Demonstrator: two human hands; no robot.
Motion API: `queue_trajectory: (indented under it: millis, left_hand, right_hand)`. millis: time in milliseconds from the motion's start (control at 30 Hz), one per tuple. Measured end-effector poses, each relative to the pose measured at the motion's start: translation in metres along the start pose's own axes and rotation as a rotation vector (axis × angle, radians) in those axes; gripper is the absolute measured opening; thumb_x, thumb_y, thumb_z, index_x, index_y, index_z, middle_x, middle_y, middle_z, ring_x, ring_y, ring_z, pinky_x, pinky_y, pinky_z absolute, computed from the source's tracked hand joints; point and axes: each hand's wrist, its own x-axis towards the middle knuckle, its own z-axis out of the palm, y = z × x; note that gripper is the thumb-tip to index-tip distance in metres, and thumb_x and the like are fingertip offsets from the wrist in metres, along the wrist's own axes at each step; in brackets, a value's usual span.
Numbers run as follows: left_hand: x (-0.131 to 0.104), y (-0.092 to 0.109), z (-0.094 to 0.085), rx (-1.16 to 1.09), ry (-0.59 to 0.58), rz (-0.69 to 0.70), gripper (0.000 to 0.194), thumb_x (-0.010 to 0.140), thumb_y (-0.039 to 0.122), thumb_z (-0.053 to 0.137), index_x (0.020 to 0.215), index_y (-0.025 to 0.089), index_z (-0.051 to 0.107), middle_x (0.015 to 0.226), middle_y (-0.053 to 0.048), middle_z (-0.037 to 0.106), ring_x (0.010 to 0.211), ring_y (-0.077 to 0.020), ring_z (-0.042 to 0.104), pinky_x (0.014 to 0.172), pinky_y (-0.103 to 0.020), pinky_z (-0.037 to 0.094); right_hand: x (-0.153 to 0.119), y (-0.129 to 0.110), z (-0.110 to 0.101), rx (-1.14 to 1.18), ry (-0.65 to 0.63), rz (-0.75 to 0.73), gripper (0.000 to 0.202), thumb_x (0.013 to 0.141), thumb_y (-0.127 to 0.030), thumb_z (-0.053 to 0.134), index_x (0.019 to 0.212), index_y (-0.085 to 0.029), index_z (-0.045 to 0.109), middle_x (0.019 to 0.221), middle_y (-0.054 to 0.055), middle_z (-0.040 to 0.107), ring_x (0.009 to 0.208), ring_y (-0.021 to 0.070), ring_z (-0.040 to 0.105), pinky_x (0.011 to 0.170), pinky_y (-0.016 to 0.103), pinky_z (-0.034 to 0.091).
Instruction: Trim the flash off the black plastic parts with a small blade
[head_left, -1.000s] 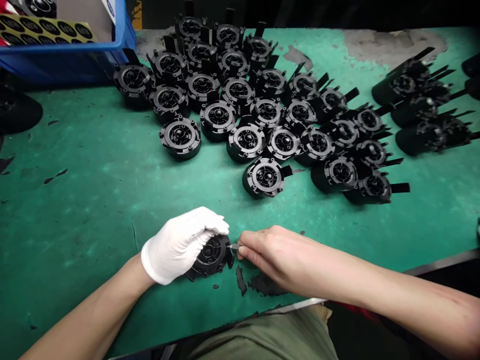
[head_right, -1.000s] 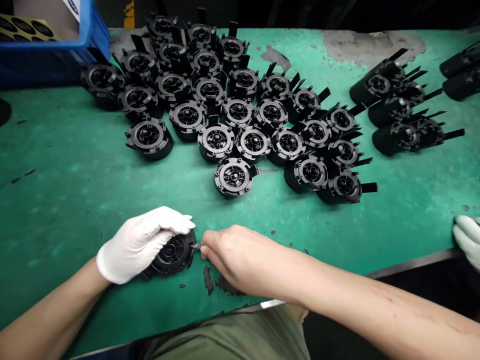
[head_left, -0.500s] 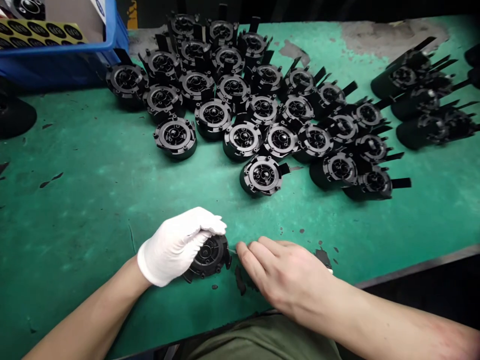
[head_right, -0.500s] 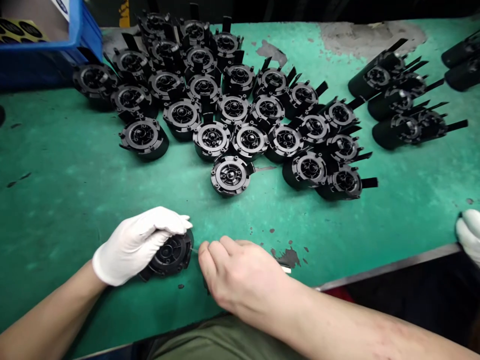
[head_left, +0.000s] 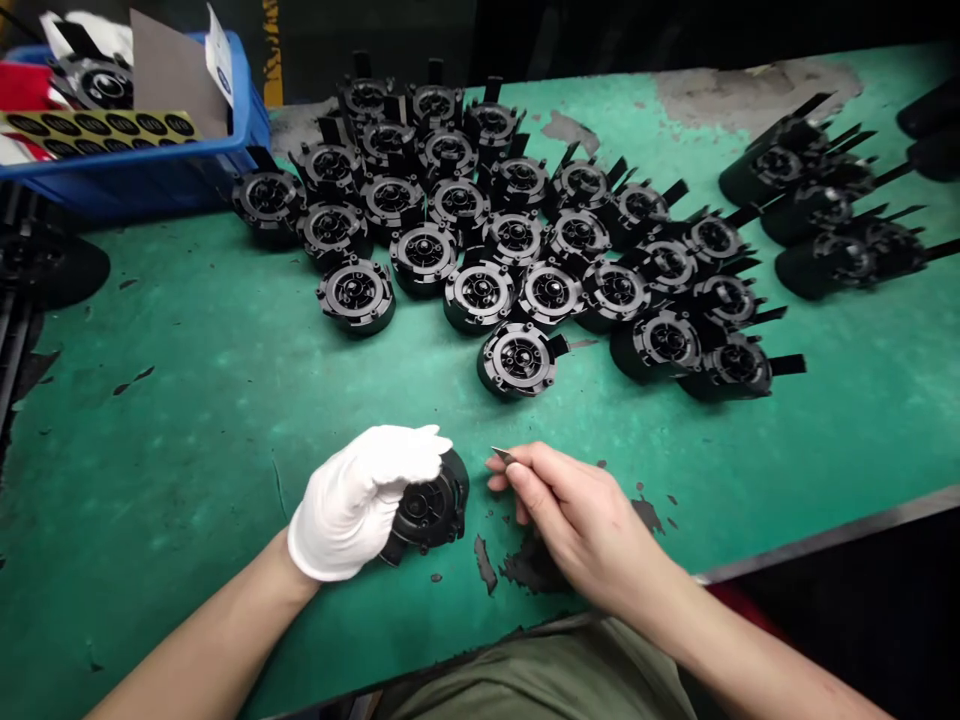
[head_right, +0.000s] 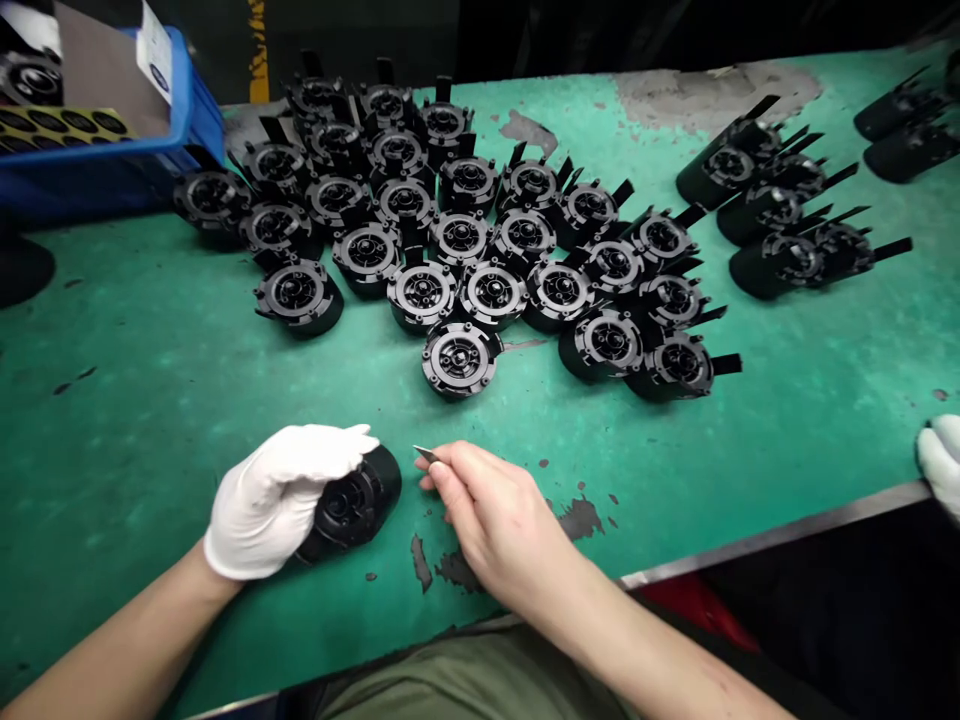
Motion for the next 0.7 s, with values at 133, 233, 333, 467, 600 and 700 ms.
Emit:
queue_trajectory:
  millis: [133,233,333,467,600,700]
  left_hand:
    - [-0.002,-0.005,0.001,0.086,-0.036,0.104,0.026,0.107,0.032,0.057,0.132,0.03,0.065,0.121,-0.008,0.075,0.121,-0.0252,0.071,0.122,-0.064,0.047]
    - [0.003,-0.004,0.0,0.242,-0.08,0.084,0.074,0.092,0.061,0.074,0.152,0.026,0.049,0.147,-0.018,0.06,0.14,-0.0346,0.058,0.121,-0.063,0.046]
    - [0.007,-0.001,0.002,0.326,-0.18,0.035,0.09,0.086,0.053,0.084,0.159,0.023,0.04,0.15,-0.021,0.056,0.138,-0.0358,0.059,0.114,-0.054,0.053]
    - [0.01,0.0,0.005,0.335,-0.231,-0.024,0.049,0.095,0.042,0.076,0.138,0.023,0.06,0.117,-0.011,0.071,0.107,-0.027,0.071,0.098,-0.043,0.06]
    - [0.009,0.0,0.002,0.293,-0.253,-0.07,0.057,0.096,0.055,0.071,0.141,0.023,0.057,0.122,-0.012,0.069,0.111,-0.0271,0.071,0.098,-0.042,0.061]
    - [0.007,0.004,0.0,0.298,-0.276,-0.104,0.057,0.097,0.048,0.072,0.145,0.024,0.053,0.122,-0.011,0.07,0.109,-0.0254,0.072,0.099,-0.041,0.061]
  right_hand:
    - [-0.004,-0.007,0.022,0.335,-0.003,0.236,0.036,0.114,-0.045,0.041,0.122,-0.021,0.066,0.078,-0.002,0.069,0.06,0.0124,0.06,0.059,0.024,0.05]
    - [-0.001,-0.01,0.025,0.336,0.161,0.13,0.035,0.113,-0.043,0.045,0.126,-0.02,0.068,0.076,-0.001,0.068,0.063,0.0128,0.06,0.063,0.025,0.052]
    - [0.002,-0.014,0.016,0.227,0.248,-0.089,0.028,0.112,-0.033,0.049,0.126,-0.022,0.07,0.093,0.003,0.074,0.073,0.0138,0.065,0.071,0.027,0.056]
    - [0.004,-0.014,0.002,0.115,0.233,-0.296,0.028,0.11,-0.022,0.05,0.13,-0.026,0.07,0.111,0.006,0.074,0.093,0.0165,0.07,0.081,0.03,0.059]
    - [-0.001,-0.006,-0.004,-0.093,0.253,-0.287,0.034,0.11,-0.02,0.049,0.14,-0.025,0.064,0.108,0.007,0.071,0.096,0.0181,0.069,0.086,0.033,0.059]
    - [-0.009,-0.001,-0.004,-0.188,0.256,-0.206,0.038,0.109,-0.022,0.051,0.147,-0.023,0.054,0.114,0.009,0.07,0.097,0.0195,0.069,0.085,0.035,0.06]
